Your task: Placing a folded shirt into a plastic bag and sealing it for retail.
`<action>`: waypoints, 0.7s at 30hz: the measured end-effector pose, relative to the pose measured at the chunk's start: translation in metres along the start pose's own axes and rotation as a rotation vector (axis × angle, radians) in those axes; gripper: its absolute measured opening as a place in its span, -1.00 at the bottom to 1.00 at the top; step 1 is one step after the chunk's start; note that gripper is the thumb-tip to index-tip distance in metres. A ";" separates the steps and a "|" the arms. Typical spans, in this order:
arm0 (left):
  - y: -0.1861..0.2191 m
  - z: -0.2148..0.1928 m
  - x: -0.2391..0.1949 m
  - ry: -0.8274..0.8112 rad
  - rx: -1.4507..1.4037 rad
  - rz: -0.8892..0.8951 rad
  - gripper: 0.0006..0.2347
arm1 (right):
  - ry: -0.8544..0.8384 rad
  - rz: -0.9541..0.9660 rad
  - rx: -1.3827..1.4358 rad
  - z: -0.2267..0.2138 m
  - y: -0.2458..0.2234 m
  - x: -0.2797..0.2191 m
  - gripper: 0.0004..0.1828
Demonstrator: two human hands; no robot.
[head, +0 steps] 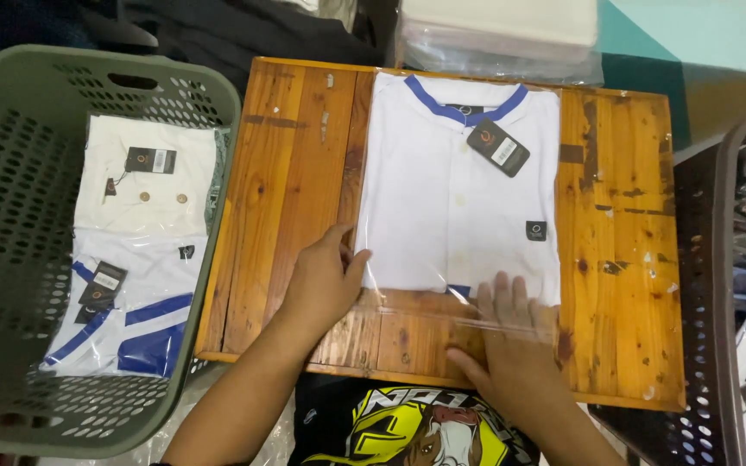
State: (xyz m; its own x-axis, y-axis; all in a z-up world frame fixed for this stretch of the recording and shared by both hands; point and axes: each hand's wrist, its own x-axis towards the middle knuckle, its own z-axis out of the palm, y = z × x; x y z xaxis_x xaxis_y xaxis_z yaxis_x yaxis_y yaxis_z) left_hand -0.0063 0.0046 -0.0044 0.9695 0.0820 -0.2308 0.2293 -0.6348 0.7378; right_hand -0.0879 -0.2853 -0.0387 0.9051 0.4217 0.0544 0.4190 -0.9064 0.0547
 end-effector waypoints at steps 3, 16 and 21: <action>-0.017 0.009 0.012 0.013 0.015 -0.072 -0.67 | -0.381 -0.113 0.463 -0.045 0.028 -0.021 -0.02; 0.023 -0.005 0.086 0.064 -0.097 -0.094 -0.60 | -0.022 0.797 0.678 -0.003 0.146 0.135 -0.28; 0.026 0.000 0.099 0.051 -0.101 -0.134 -0.65 | -0.026 0.911 0.790 0.006 0.147 0.145 -0.42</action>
State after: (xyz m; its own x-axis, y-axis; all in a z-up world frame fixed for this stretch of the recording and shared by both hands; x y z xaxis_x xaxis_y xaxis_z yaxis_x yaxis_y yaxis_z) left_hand 0.0956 -0.0039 -0.0080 0.9321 0.2017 -0.3009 0.3622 -0.5351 0.7632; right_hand 0.1056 -0.3577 -0.0288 0.8889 -0.3737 -0.2649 -0.4539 -0.6408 -0.6192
